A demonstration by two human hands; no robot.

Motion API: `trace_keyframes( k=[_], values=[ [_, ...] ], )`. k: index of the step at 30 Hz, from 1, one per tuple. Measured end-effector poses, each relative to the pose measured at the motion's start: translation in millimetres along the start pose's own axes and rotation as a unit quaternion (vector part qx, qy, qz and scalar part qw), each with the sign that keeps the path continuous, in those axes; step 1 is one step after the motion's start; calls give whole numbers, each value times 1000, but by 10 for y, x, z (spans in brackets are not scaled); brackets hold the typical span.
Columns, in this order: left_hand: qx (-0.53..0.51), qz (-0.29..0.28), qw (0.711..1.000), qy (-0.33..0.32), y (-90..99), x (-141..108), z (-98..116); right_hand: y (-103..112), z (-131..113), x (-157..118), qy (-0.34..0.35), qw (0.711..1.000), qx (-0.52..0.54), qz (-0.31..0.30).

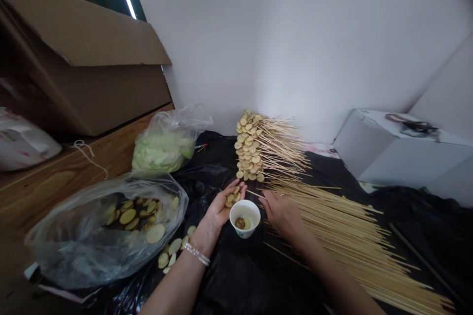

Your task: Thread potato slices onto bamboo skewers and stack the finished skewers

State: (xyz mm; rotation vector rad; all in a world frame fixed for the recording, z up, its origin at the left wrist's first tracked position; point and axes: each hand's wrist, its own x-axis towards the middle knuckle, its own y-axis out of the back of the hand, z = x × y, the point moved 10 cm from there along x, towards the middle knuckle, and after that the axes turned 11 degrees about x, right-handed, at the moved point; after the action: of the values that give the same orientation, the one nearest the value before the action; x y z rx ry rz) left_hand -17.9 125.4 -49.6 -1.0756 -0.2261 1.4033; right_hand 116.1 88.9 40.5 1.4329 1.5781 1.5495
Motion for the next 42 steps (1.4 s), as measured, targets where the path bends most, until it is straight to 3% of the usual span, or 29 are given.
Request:
trace_keyframes(
  k=[8, 15, 19, 28, 35, 39, 42],
  values=[
    [-11, 27, 999, 37, 26, -29, -33, -68, 20, 10, -9, 1000, -8, -13],
    [-18, -1, 1000, -8, -43, -44, 30, -70, 20, 4, -7, 1000, -10, -12],
    [5, 16, 1000, -25, -16, -37, 37, -90, 23, 3, -6, 1000, -8, -17],
    [39, 45, 998, -3, 60, 15, 2, -85, 25, -10, 0, 1000, -6, 12],
    [125, 38, 989, -75, 32, 37, 86, -84, 17, -13, 4, 999, -31, 18],
    [88, 69, 992, -59, 68, -16, 154, -83, 22, -13, 4, 1000, -24, 12],
    [59, 102, 988, -97, 145, -68, 354, -76, 22, -8, 4, 1000, -16, 4]
  ],
)
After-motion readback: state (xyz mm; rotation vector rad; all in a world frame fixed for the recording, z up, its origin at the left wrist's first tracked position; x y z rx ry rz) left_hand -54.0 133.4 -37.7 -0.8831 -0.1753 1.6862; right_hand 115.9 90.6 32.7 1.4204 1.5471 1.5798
